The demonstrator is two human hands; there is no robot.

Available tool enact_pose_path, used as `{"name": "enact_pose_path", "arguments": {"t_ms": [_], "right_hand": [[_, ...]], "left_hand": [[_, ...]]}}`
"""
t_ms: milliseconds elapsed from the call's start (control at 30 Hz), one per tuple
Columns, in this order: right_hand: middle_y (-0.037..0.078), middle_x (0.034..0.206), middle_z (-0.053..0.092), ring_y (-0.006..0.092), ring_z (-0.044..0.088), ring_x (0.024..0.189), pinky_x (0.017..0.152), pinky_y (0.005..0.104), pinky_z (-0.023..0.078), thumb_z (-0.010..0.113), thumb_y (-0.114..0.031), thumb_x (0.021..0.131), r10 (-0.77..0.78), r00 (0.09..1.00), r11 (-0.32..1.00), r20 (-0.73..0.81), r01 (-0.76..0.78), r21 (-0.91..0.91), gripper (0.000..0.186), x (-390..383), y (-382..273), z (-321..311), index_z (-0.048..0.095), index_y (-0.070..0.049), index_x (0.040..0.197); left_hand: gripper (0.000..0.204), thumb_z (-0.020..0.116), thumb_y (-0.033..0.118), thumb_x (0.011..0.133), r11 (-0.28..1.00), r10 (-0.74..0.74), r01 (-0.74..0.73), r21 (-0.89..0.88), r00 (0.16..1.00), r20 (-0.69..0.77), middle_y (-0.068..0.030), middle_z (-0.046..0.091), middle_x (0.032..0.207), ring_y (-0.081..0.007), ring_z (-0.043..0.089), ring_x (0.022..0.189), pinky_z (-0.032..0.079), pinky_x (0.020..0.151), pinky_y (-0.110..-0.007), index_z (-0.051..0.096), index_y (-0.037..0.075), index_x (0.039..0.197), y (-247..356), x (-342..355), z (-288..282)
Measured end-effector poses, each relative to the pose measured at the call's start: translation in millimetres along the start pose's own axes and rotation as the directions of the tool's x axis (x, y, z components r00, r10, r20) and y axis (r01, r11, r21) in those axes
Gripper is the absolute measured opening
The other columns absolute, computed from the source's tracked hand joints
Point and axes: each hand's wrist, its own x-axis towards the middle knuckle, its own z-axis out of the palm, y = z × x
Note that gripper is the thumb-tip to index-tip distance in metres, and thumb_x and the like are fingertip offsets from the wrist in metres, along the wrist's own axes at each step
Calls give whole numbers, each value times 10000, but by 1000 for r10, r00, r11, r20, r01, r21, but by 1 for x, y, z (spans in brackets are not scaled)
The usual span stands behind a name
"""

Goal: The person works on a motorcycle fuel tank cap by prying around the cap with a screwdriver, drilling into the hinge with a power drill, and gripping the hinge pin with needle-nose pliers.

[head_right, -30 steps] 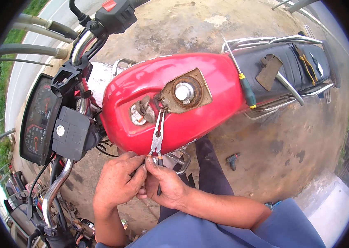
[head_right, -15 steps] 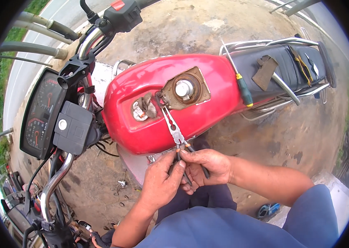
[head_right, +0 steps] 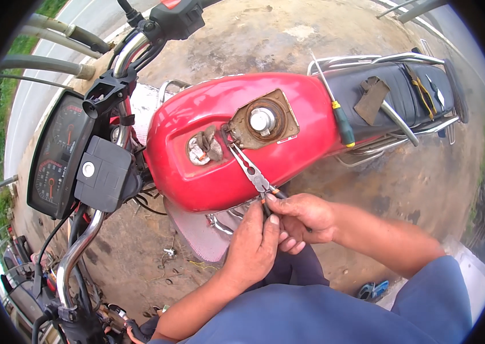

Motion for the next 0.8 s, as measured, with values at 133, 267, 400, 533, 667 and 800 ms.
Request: {"name": "enact_pose_path", "arguments": {"t_ms": [133,267,400,533,667,800], "right_hand": [[76,827,595,239,587,755,669,374,483,457,-631,1039,15,998,998,54,-12,-59,595,-11,-18,-1,631,-66,974],[102,976,712,275,680,885,799,439,533,498,-547,1051,-273,953,931,127,229,286,485,41,40,19,664,-97,1118],[105,984,711,275,691,896,770,435,519,506,-536,1050,-502,858,787,113,398,472,453,87,51,60,641,-112,1139],[89,900,649,227,562,733,674,356,429,518,-567,1036,-477,879,819,19,436,373,469,88,51,59,620,-112,1090],[56,791,531,178,461,667,543,290,331,503,-641,1017,-259,965,949,31,249,196,558,39,38,15,609,-97,951],[45,774,509,159,463,666,514,272,328,483,-685,1005,103,994,987,-28,-106,-124,623,-20,-27,-14,633,-84,939]], "left_hand": [[311,524,196,1039,995,-100,98,27,990,98,-298,624,1079,-495,630,1002,502,869,-551,517,-48,1231,14,8,-10],[299,542,196,1018,971,-74,37,234,986,153,-269,658,1081,-477,660,971,523,834,-546,582,-1,1238,19,-5,-58],[267,558,174,989,925,-67,8,380,987,143,-238,678,976,-463,662,933,525,800,-506,621,7,1188,30,-3,-98],[258,561,170,984,859,-96,-8,512,980,176,-248,670,977,-462,660,928,523,794,-516,622,1,1169,23,-1,-95],[235,537,150,1014,964,23,-30,266,999,27,-251,660,995,-460,659,916,521,790,-512,603,-17,1166,6,-4,-37],[262,531,173,1034,999,51,-52,-10,992,-118,-229,648,955,-426,659,916,507,818,-492,530,-22,1209,7,8,26]]}}
